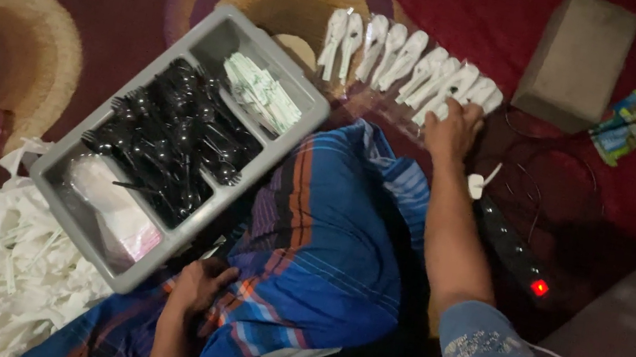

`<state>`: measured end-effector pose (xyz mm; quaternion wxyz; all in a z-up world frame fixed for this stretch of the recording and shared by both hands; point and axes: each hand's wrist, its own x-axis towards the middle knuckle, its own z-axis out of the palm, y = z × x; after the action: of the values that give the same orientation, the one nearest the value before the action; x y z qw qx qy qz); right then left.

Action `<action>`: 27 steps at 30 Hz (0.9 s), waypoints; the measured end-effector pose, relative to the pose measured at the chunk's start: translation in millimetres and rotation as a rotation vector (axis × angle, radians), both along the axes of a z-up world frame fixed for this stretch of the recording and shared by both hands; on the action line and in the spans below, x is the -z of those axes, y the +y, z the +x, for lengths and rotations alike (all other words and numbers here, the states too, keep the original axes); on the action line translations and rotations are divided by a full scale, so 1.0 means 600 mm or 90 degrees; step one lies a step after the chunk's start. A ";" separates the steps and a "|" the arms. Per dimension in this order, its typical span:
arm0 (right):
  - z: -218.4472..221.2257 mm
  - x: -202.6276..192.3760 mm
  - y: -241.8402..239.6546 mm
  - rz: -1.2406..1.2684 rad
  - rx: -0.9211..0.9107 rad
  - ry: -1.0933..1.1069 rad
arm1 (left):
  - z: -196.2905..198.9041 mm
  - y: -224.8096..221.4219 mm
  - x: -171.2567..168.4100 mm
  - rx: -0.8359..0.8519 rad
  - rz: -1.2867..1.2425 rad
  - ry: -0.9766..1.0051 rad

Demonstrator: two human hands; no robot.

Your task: Wrapping individual plastic spoons in paper napkins and stacking the finished items.

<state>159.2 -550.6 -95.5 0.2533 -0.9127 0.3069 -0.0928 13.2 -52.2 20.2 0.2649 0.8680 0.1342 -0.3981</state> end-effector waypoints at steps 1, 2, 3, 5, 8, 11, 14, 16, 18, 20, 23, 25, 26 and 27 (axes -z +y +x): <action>-0.002 -0.006 0.005 -0.002 -0.006 -0.003 | 0.000 0.011 0.016 -0.006 -0.002 -0.003; -0.007 -0.010 0.008 -0.010 -0.004 -0.044 | -0.004 0.020 0.034 0.023 0.005 -0.025; -0.011 -0.015 0.012 -0.017 -0.001 -0.085 | -0.008 0.030 0.051 0.053 0.012 -0.047; -0.022 -0.042 0.028 0.003 -0.013 -0.159 | -0.009 0.039 0.065 0.069 0.002 -0.069; -0.013 -0.083 0.074 0.035 -0.088 -0.326 | -0.011 0.046 0.117 0.069 0.012 -0.100; -0.006 -0.140 0.164 0.105 -0.253 -0.388 | -0.018 0.053 0.120 0.072 0.027 -0.124; 0.006 -0.193 0.269 0.211 -0.473 -0.271 | -0.021 0.058 0.109 0.101 -0.016 -0.180; 0.012 -0.227 0.341 0.266 -0.598 -0.173 | -0.024 0.063 0.119 0.101 -0.047 -0.215; 0.019 -0.264 0.410 0.347 -0.654 -0.037 | -0.015 0.068 0.146 0.169 0.005 -0.194; 0.076 -0.197 0.455 0.335 -0.653 -0.101 | -0.016 0.065 0.147 0.167 0.025 -0.183; 0.123 -0.147 0.507 0.274 -0.607 -0.218 | -0.011 0.064 0.163 0.172 0.041 -0.173; 0.126 -0.130 0.525 0.226 -0.588 -0.269 | -0.014 0.062 0.162 0.154 0.043 -0.178; 0.121 -0.122 0.528 0.176 -0.588 -0.286 | -0.017 0.063 0.152 0.177 0.033 -0.196; 0.116 -0.114 0.530 0.126 -0.588 -0.303 | -0.019 0.063 0.142 0.200 0.023 -0.215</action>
<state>229.0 -232.8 -26.9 0.4153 -0.8782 -0.1862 -0.1470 1.8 -14.6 -65.1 0.2027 0.9370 -0.0417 -0.2813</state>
